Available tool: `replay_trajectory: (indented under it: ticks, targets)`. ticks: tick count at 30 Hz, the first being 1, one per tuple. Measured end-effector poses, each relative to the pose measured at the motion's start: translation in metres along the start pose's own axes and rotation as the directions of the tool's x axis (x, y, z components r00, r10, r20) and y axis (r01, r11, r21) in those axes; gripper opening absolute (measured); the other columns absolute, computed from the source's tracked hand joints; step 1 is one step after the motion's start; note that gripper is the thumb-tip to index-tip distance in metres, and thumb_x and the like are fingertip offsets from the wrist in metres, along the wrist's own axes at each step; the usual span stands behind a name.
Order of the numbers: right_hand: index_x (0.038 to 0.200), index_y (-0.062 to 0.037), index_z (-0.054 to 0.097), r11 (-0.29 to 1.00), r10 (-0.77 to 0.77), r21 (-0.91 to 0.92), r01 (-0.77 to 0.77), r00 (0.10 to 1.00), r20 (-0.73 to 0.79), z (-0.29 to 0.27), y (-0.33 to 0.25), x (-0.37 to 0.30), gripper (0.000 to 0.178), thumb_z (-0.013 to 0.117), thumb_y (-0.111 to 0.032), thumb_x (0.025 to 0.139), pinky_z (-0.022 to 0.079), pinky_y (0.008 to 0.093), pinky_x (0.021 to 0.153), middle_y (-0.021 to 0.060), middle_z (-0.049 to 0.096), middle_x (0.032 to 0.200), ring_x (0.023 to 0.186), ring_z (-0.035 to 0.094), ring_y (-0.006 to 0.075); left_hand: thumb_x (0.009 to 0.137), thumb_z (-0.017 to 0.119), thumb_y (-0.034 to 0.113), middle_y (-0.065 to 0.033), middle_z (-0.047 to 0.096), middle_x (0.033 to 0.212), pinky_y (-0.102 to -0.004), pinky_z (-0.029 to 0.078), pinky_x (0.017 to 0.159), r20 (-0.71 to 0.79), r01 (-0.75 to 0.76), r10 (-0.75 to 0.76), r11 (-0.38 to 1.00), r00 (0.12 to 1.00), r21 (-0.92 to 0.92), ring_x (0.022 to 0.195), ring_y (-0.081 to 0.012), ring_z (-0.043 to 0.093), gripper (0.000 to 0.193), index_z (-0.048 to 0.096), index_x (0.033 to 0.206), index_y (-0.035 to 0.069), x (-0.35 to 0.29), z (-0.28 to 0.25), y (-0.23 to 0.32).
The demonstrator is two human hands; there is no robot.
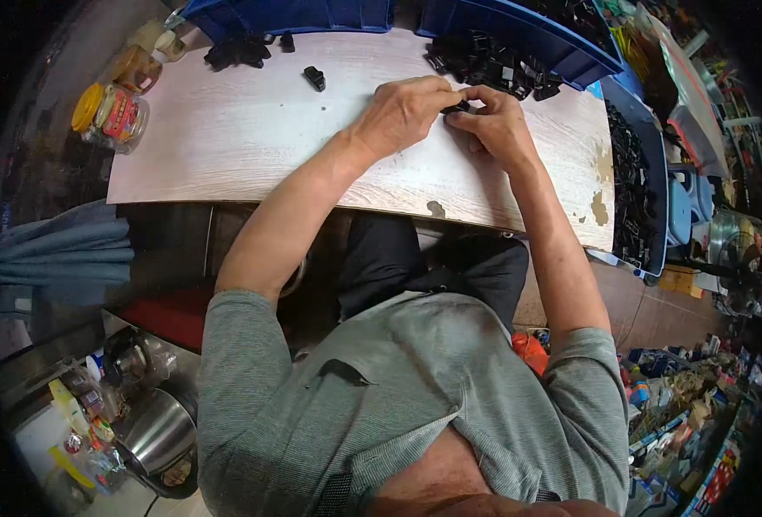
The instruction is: Assembling small black plastic components at a workbench station.
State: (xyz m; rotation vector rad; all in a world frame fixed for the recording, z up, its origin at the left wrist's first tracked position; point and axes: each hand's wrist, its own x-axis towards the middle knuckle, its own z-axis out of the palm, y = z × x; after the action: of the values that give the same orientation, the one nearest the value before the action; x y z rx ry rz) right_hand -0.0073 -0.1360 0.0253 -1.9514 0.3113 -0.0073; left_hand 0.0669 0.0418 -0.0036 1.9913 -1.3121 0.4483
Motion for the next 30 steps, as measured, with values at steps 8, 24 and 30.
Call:
replay_trajectory:
  ticks: [8,24,30]
  targets:
    - [0.104,-0.0031,0.07,1.0,0.007,-0.023,-0.007,1.0,0.028,-0.001,0.001,-0.001,0.024,0.08,-0.008,0.083,0.041,0.023,0.046,0.0002,0.062,0.066,0.052,0.053,0.0072,0.087,0.064,-0.002,-0.0098,0.071,0.114,-0.0369,0.062,0.08,0.041,-0.058,0.053,0.991,0.998,0.122,0.094,-0.03,0.071,0.034,0.067,0.121,0.007,-0.005,-0.008,0.018]
    - [0.098,-0.0075,0.064,0.958,0.16,0.238,-0.159,0.987,0.017,-0.023,0.001,-0.022,0.024,0.081,-0.012,0.081,0.047,0.0288,0.042,-0.0004,0.053,0.06,0.046,0.052,0.011,0.087,0.052,-0.006,-0.0169,0.069,0.122,-0.0438,0.054,0.1,-0.288,0.149,-0.049,0.93,0.956,0.337,0.114,-0.0361,0.064,0.037,0.069,0.118,0.005,-0.033,-0.05,-0.03]
    - [0.105,-0.0048,0.067,0.92,0.231,0.38,-0.094,0.915,-0.332,-0.107,0.044,-0.019,0.025,0.077,-0.015,0.084,0.054,0.0315,0.047,0.0002,0.049,0.057,0.047,0.054,0.0148,0.091,0.059,0.0,-0.0155,0.071,0.116,-0.041,0.054,0.094,-0.074,0.227,-0.221,0.828,0.973,0.513,0.111,-0.0338,0.065,0.028,0.07,0.117,0.003,-0.062,-0.092,-0.065]
